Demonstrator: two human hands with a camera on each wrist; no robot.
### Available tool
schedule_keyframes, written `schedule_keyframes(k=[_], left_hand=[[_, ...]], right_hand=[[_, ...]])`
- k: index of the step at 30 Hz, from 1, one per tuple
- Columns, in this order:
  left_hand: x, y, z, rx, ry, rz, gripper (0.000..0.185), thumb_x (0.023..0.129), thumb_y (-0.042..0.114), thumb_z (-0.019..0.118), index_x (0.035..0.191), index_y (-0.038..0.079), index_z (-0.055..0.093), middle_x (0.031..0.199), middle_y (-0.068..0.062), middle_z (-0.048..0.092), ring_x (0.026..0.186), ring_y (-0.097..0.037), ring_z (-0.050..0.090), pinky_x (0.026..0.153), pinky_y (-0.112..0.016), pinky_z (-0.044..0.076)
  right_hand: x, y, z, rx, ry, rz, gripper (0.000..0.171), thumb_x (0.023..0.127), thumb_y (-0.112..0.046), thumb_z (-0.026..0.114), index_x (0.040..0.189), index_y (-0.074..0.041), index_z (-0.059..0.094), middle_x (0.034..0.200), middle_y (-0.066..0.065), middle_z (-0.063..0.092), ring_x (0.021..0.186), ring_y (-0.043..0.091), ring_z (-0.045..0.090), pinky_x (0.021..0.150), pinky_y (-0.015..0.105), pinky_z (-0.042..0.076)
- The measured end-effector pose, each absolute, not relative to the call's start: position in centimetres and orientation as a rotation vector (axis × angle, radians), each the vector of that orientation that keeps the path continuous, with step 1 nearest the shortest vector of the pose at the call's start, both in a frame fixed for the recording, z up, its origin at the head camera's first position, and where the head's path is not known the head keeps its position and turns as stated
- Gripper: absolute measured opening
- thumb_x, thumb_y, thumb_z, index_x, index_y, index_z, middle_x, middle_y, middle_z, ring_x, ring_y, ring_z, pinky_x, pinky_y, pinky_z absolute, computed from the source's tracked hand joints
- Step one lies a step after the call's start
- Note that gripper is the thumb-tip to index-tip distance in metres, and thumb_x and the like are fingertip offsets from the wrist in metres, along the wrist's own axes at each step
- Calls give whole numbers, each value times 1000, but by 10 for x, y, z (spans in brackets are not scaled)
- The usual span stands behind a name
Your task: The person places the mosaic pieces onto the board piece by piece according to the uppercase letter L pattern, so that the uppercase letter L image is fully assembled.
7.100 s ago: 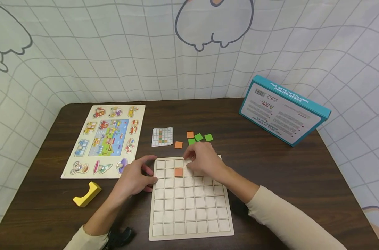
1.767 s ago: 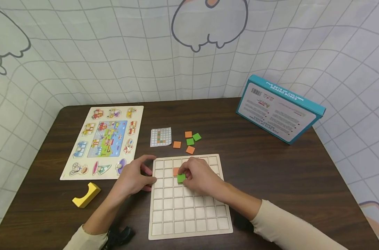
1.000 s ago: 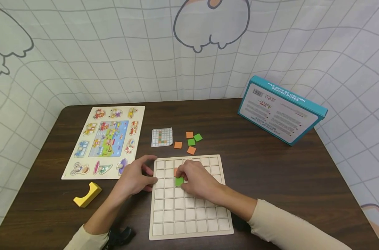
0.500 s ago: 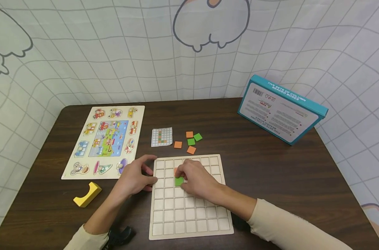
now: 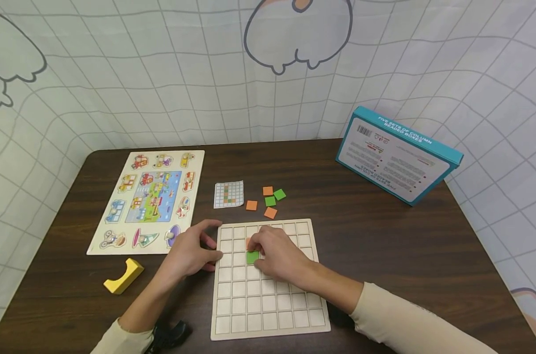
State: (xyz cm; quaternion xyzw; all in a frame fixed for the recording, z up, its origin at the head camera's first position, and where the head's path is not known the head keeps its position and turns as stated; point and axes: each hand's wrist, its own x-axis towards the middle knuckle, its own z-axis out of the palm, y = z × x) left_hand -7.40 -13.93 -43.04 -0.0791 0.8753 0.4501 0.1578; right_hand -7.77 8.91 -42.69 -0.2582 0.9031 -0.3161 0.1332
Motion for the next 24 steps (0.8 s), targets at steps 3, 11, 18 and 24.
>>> schedule_keyframes(k=[3, 11, 18, 24], left_hand=[[-74, -140, -431, -225, 2502, 1291, 69, 78, -3, 81, 142, 13, 60, 88, -11, 63, 50, -18, 66, 49, -33, 62], [-74, -140, -431, -222, 2495, 1310, 69, 78, -4, 80, 141, 13, 60, 88, -11, 63, 50, -18, 66, 49, -33, 62], [-73, -141, -432, -212, 2498, 1319, 69, 77, -4, 80, 141, 13, 61, 87, -11, 63, 49, -18, 66, 48, -33, 61], [-73, -141, -432, -205, 2501, 1320, 69, 77, -4, 80, 141, 12, 60, 87, -11, 63, 49, -18, 66, 48, -33, 61]], right_hand=[[-79, 89, -426, -749, 2630, -912, 20, 82, -1, 80, 99, -11, 77, 90, -2, 65, 80, 12, 55, 72, 24, 49], [-86, 92, -422, -679, 2650, -928, 18, 83, -4, 81, 98, -13, 78, 90, -2, 67, 80, 12, 57, 71, 25, 50], [-102, 102, -421, -579, 2666, -978, 17, 83, -4, 80, 99, -11, 77, 90, 0, 66, 83, 15, 60, 74, 27, 53], [-119, 112, -419, -551, 2691, -1025, 18, 84, -5, 81, 101, -8, 76, 96, 5, 69, 86, 17, 62, 77, 29, 55]])
